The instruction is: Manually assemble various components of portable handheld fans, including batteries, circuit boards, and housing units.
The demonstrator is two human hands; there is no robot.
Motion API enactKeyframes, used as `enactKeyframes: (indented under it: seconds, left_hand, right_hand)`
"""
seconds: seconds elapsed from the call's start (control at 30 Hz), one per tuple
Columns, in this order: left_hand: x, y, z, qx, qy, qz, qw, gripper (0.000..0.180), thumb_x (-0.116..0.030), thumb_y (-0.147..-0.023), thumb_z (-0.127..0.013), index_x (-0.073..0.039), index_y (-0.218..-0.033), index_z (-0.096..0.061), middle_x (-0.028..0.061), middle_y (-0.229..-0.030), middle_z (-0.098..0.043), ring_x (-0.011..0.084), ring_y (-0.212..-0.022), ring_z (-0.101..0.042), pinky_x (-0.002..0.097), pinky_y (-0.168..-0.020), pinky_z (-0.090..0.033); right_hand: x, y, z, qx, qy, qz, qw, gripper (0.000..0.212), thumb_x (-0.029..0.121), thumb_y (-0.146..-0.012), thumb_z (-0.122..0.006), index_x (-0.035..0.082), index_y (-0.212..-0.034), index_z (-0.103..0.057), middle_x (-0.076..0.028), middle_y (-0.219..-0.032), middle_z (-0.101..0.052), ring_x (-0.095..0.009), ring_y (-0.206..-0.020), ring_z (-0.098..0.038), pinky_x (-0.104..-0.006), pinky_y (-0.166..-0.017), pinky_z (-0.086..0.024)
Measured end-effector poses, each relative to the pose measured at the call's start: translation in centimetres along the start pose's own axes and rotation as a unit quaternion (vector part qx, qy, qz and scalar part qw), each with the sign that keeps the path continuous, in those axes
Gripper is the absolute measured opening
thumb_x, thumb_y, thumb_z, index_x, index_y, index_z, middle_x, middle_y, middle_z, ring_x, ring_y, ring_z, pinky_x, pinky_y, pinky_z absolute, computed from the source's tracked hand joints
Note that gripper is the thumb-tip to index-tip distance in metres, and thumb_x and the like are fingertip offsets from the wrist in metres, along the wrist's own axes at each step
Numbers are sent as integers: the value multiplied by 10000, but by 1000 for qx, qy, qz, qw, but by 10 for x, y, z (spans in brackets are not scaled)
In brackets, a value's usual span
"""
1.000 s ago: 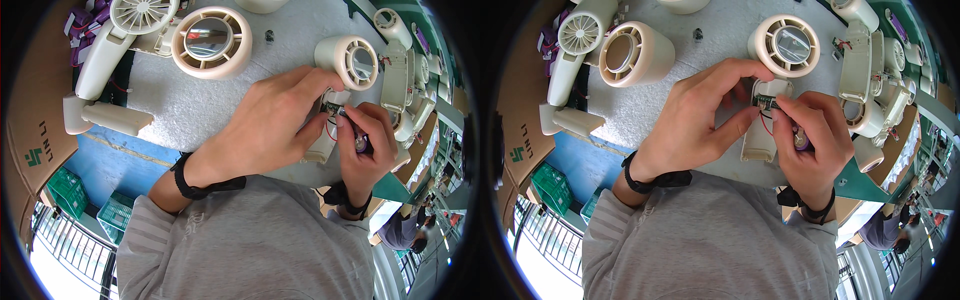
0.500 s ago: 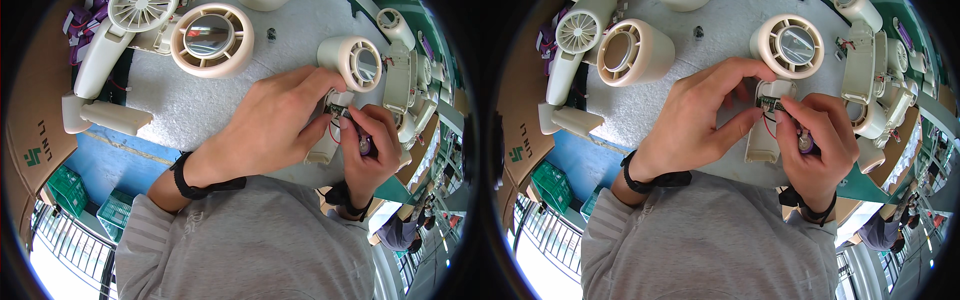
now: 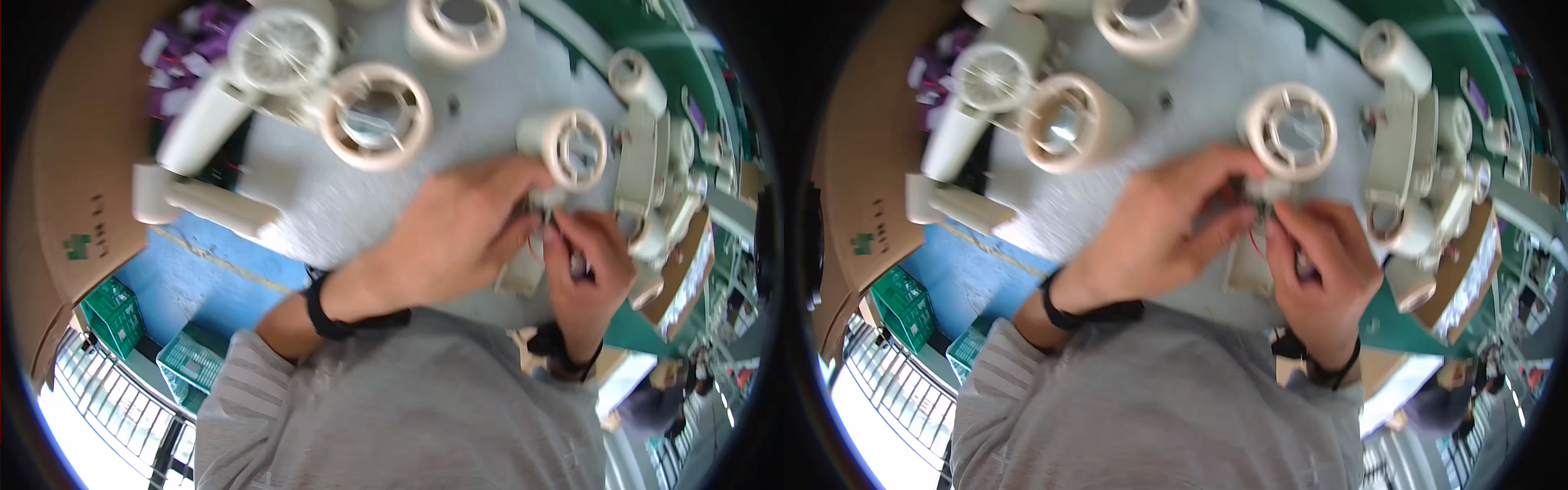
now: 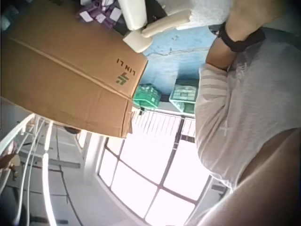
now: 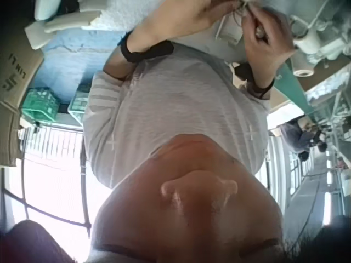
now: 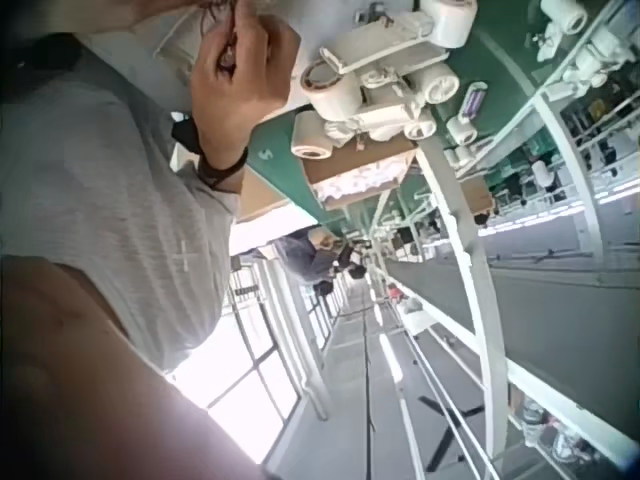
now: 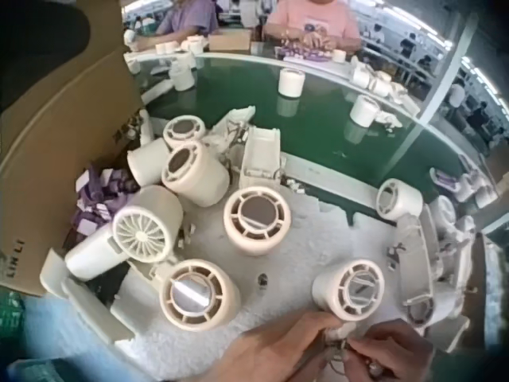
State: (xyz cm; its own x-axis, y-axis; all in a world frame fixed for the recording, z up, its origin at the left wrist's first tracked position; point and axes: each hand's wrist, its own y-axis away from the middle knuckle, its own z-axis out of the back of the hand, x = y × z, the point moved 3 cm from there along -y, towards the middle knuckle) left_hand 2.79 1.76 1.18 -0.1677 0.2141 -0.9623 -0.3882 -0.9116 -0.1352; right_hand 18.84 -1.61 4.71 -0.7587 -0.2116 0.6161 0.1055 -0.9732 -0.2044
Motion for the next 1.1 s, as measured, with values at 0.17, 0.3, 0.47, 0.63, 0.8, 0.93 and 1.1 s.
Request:
enactKeyframes:
  seconds: [0.17, 0.3, 0.47, 0.63, 0.8, 0.93, 1.1]
  left_hand:
    - [7, 2, -2, 6, 37, -57, 998, 339, -23, -787, -693, -61, -1108, -593, 138, -958, -638, 328, -836, -633, 394, -734, -516]
    - [5, 10, -3, 12, 18, -105, 994, 321, -6, -790, -671, -83, -1101, -653, 139, -1019, -635, 338, -937, -612, 411, -806, -504]
    - [5, 14, -9, 31, -48, -136, 989, 395, 13, -781, -652, -137, -1146, -685, 151, -1072, -616, 342, -1005, -582, 412, -837, -497]
    - [0, 11, -9, 57, -77, -134, 986, 408, 10, -778, -650, -141, -1156, -683, 156, -1082, -597, 334, -1010, -578, 411, -847, -490]
    - [-2, 11, -11, 58, -81, -130, 987, 407, 18, -785, -631, -136, -1158, -681, 144, -1052, -576, 327, -999, -573, 410, -848, -483]
    - [6, 9, -10, 58, -66, -133, 987, 416, 35, -792, -608, -125, -1171, -671, 135, -1040, -565, 317, -983, -574, 409, -845, -481]
    - [1, 8, 1, 68, -34, -126, 989, 413, 51, -799, -588, -115, -1169, -670, 127, -1062, -560, 300, -973, -584, 401, -836, -485]
  right_hand:
    - [6, 7, 0, -23, 32, 17, 999, 260, -54, -721, -712, 38, -961, -672, -114, -852, -604, -201, -660, -561, -314, -596, -456]
    - [0, 16, 3, -40, -9, -6, 999, 221, -49, -711, -717, 27, -903, -639, -109, -827, -582, -221, -622, -531, -328, -561, -432]
    - [-2, 10, -1, -78, -22, 16, 997, 217, -40, -700, -716, 14, -794, -528, -75, -728, -491, -180, -544, -421, -326, -512, -354]
    - [-18, 7, 0, 4, -39, 9, 999, 209, -40, -712, -703, 14, -829, -539, -58, -739, -507, -149, -571, -472, -293, -519, -387]
    - [-20, 13, 13, 158, -232, -174, 944, 203, -35, -737, -681, 16, -896, -566, -34, -760, -549, -108, -657, -556, -243, -545, -439]
    - [-16, 23, 19, 204, -393, -212, 871, 249, -24, -740, -686, 14, -973, -606, -42, -790, -586, -122, -740, -616, -252, -579, -484]
    - [-64, 41, 16, 130, -255, -165, 944, 283, 79, -902, -582, 24, -1180, -571, -71, -856, -654, -122, -668, -626, -250, -565, -507]
